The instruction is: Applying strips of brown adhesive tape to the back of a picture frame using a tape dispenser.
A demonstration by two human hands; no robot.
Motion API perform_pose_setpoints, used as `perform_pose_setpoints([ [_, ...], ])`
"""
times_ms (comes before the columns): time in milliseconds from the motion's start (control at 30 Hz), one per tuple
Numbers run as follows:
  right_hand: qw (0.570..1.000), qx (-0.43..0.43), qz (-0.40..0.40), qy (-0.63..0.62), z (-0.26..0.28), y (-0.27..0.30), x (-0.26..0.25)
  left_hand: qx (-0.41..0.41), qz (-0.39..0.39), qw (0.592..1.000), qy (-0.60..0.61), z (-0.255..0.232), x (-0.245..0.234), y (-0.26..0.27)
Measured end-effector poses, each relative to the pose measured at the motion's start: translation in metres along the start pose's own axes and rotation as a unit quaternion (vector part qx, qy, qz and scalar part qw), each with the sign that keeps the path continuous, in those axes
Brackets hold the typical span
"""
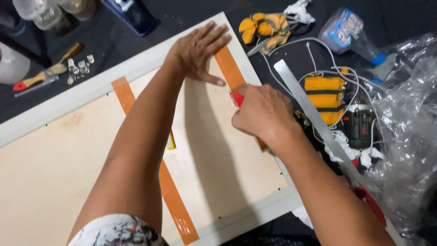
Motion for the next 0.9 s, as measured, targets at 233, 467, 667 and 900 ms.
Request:
perform_pose_setpoints([
  [233,1.0,-0.001,0.017,0.007,-0.007,-0.002,0.007,-0.022,0.036,0.999,0.009,0.0,-0.003,0.0],
  [467,0.997,-0.057,-0.046,0.021,-0.03,0.025,0.023,-0.016,0.032,0.999,0.002,0.004,0.004,-0.004],
  [667,1.0,-0.022,0.006,0.011,-0.056,0.074,0.039,-0.013,0.02,1.0,0.019,0.002,0.003,-0.004],
  [900,0.988,0.062,0.13,0.061,-0.125,0.145,0.095,-0.02,0.014,0.999,0.031,0.0,0.0,-0.002],
])
Point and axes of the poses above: each hand's wrist, its own y-axis away from the middle knuckle, its own x-axis out of the palm, z = x × y, the point moved 7 cm from there along -y, towards the middle knuckle, and after that the axes turned 3 degrees about -z, right-handed, at the moved point
